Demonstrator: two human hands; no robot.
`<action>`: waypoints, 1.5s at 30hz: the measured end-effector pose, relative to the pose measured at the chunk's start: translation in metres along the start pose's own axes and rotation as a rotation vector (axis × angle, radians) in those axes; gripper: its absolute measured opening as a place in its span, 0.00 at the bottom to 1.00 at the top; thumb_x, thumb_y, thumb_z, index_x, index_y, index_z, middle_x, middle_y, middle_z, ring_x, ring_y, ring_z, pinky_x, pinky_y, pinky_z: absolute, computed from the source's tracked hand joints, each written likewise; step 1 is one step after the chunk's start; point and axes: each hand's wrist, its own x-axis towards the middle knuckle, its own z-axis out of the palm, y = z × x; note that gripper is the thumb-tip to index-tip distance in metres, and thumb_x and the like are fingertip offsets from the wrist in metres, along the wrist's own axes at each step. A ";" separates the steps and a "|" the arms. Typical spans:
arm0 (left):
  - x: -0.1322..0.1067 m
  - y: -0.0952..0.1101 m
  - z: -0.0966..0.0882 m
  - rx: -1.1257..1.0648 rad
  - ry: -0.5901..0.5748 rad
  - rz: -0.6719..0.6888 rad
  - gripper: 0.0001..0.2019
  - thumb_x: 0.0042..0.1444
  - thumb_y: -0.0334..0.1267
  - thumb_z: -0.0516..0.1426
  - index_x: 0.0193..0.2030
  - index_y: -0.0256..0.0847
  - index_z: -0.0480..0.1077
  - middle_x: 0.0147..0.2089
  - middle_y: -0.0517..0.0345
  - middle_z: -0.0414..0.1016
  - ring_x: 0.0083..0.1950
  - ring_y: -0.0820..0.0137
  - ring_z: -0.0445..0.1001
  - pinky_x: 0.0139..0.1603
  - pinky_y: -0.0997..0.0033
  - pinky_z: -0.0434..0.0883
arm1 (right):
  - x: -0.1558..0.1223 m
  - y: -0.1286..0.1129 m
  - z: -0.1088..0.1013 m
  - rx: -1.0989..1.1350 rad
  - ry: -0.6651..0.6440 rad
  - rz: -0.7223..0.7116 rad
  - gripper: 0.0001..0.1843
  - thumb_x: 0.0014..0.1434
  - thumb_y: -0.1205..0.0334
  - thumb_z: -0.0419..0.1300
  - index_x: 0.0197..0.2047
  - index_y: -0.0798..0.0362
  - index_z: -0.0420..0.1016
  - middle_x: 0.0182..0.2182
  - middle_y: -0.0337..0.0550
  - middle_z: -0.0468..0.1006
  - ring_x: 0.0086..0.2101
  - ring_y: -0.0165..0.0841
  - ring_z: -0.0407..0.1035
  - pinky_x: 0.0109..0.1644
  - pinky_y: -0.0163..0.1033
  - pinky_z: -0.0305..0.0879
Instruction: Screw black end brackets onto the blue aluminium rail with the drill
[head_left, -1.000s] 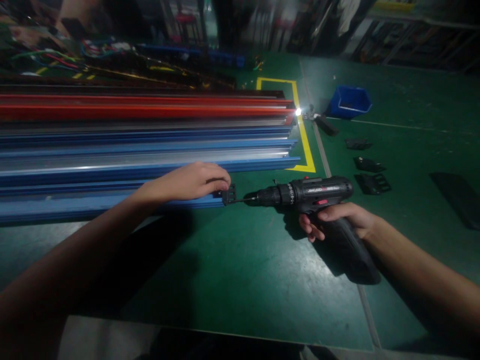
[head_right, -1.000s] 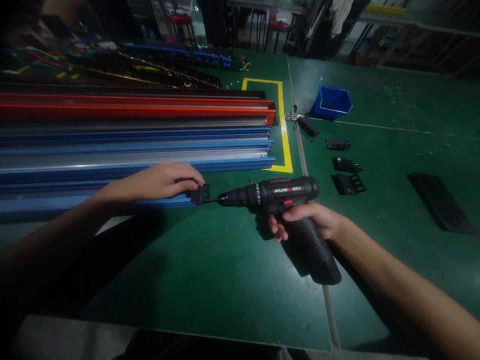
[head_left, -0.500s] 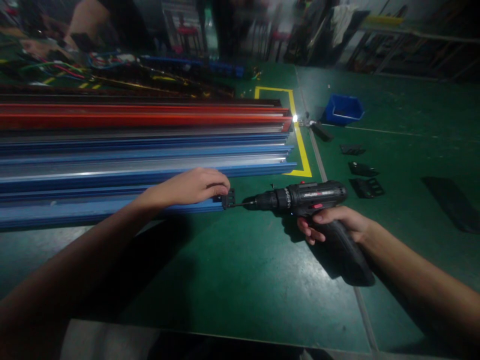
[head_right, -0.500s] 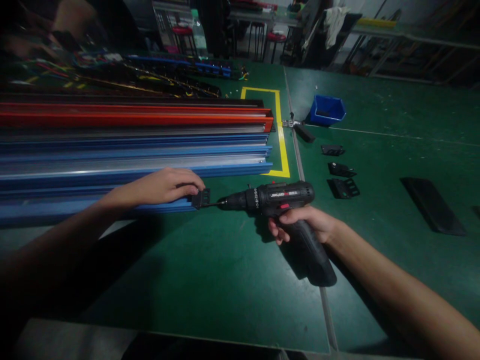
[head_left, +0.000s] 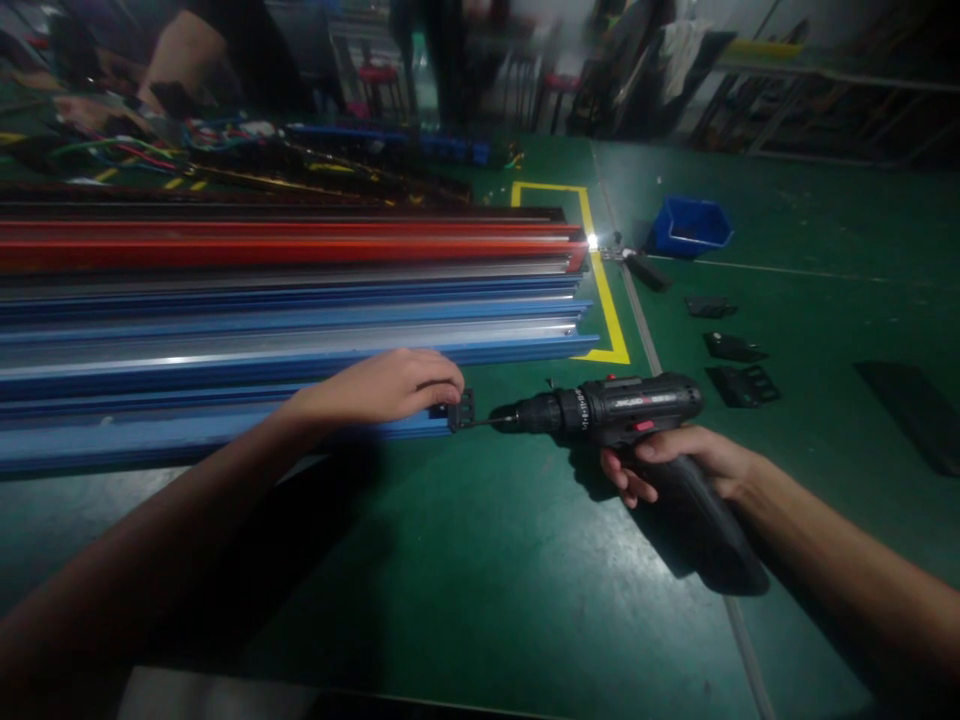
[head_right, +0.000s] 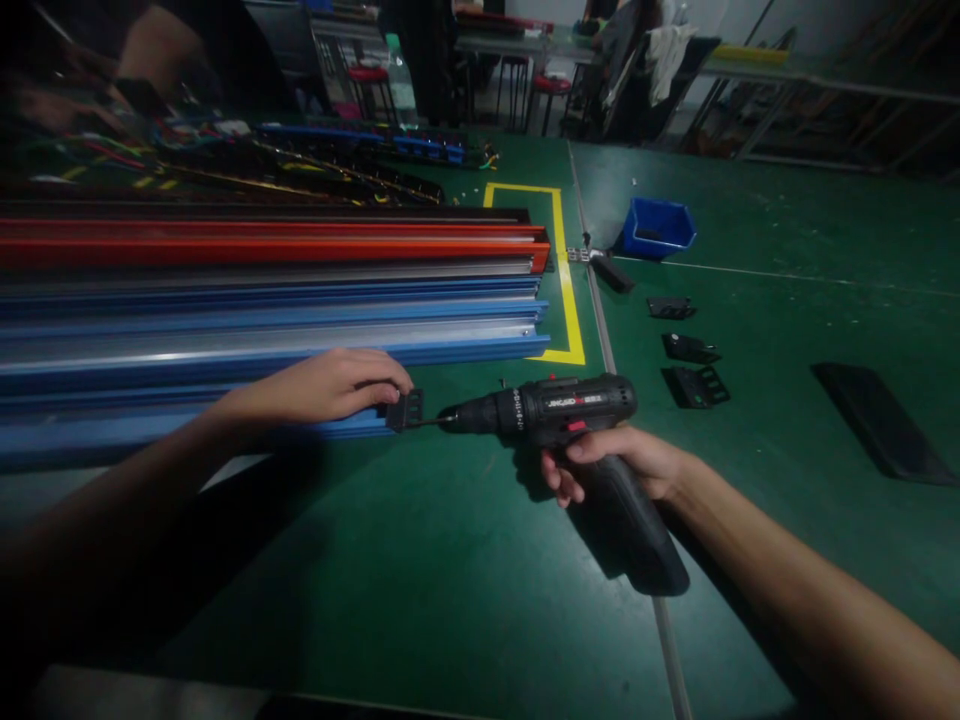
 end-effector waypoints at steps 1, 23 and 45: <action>0.000 0.000 0.000 0.000 -0.002 -0.006 0.16 0.74 0.45 0.51 0.49 0.43 0.79 0.47 0.55 0.82 0.47 0.67 0.78 0.51 0.69 0.69 | 0.000 0.000 -0.001 -0.001 -0.007 0.002 0.16 0.66 0.62 0.65 0.50 0.67 0.82 0.41 0.53 0.83 0.34 0.31 0.78 0.49 0.41 0.78; -0.002 0.001 0.001 0.031 0.022 0.016 0.17 0.75 0.46 0.50 0.50 0.42 0.78 0.48 0.55 0.81 0.48 0.66 0.78 0.52 0.68 0.69 | 0.003 -0.004 -0.004 0.012 -0.085 0.010 0.20 0.68 0.58 0.64 0.54 0.66 0.80 0.47 0.55 0.83 0.43 0.37 0.81 0.54 0.42 0.76; 0.000 -0.001 0.002 0.034 0.022 0.016 0.18 0.75 0.48 0.50 0.49 0.43 0.78 0.47 0.55 0.81 0.47 0.67 0.78 0.52 0.68 0.70 | 0.003 -0.003 -0.001 0.003 -0.066 0.001 0.18 0.67 0.59 0.64 0.53 0.66 0.81 0.46 0.53 0.84 0.43 0.35 0.81 0.53 0.40 0.76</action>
